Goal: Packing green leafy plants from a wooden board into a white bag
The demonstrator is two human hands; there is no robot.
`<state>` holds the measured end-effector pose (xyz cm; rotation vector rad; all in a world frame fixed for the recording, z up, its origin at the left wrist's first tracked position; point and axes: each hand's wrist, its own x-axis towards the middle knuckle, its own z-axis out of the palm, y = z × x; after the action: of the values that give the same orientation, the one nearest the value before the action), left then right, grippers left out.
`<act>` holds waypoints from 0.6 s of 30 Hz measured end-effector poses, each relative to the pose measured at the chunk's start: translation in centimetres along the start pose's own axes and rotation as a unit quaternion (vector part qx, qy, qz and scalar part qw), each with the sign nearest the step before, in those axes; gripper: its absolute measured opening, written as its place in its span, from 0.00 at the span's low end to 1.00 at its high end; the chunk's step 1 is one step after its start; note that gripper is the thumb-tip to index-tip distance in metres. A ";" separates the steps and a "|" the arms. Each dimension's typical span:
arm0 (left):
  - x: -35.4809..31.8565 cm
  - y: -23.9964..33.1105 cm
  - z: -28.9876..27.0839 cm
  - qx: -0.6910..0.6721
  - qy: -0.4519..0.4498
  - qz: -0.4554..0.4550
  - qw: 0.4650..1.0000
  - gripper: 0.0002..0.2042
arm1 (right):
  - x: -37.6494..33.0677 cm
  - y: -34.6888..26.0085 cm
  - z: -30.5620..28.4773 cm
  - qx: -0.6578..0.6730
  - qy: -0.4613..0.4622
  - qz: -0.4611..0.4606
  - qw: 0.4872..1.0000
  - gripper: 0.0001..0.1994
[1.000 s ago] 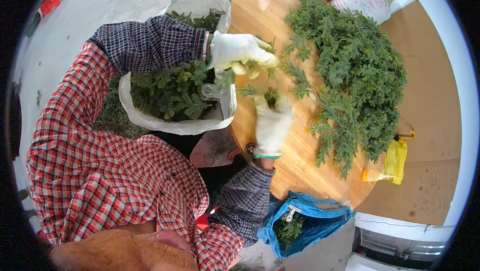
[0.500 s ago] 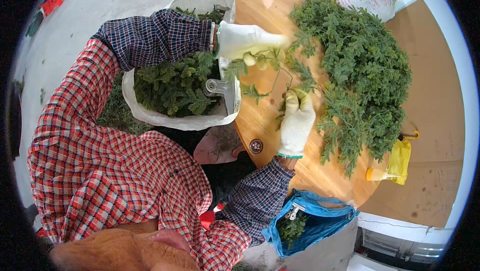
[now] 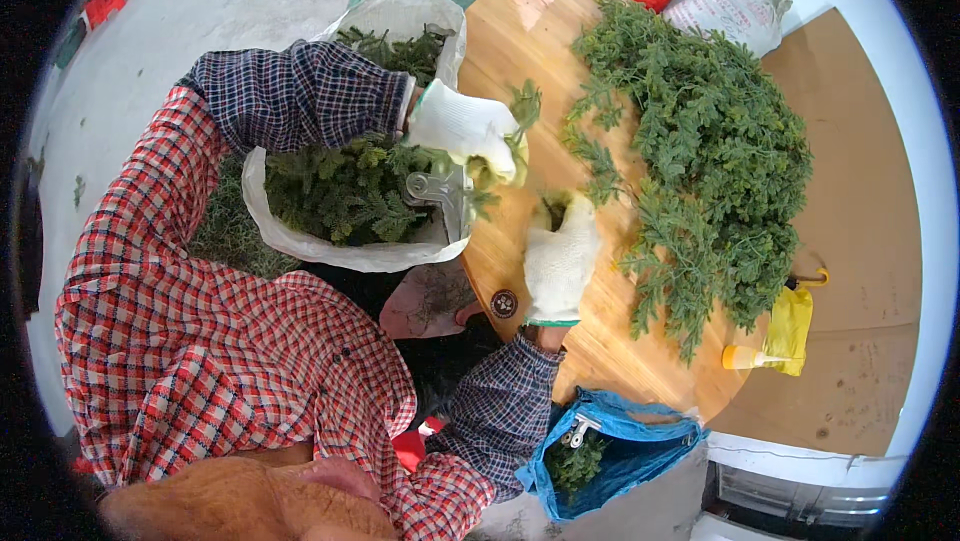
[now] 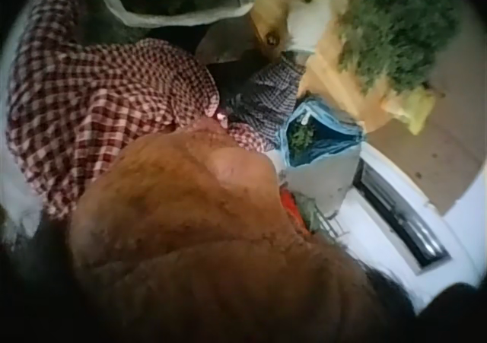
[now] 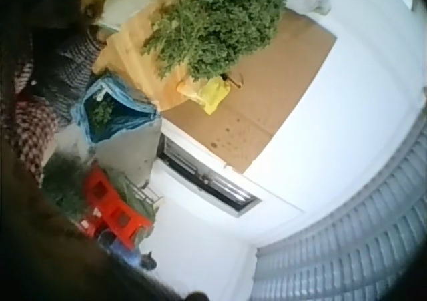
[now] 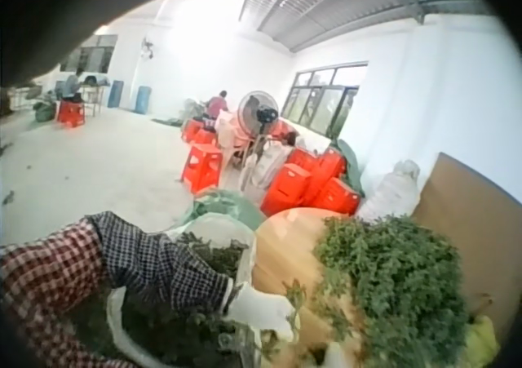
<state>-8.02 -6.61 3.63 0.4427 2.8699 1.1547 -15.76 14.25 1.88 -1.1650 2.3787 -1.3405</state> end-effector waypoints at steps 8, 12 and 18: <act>-0.8 1.8 0.3 -0.335 -0.254 -0.093 0.903 0.06 | 1.0 -1.7 0.0 -0.080 0.015 -0.152 0.985 0.33; -0.7 2.8 0.8 -0.329 -0.242 -0.098 0.908 0.09 | 1.0 -1.2 -1.0 -0.013 -0.065 -0.201 0.977 0.22; -2.2 0.7 -0.1 -0.349 -0.110 -0.190 0.911 0.11 | -1.2 -0.6 -0.8 0.152 -0.083 0.010 0.985 0.11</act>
<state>-5.78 -6.77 4.03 -0.0212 2.0194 1.7623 -15.07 15.44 2.56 -1.1127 1.9813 -1.4734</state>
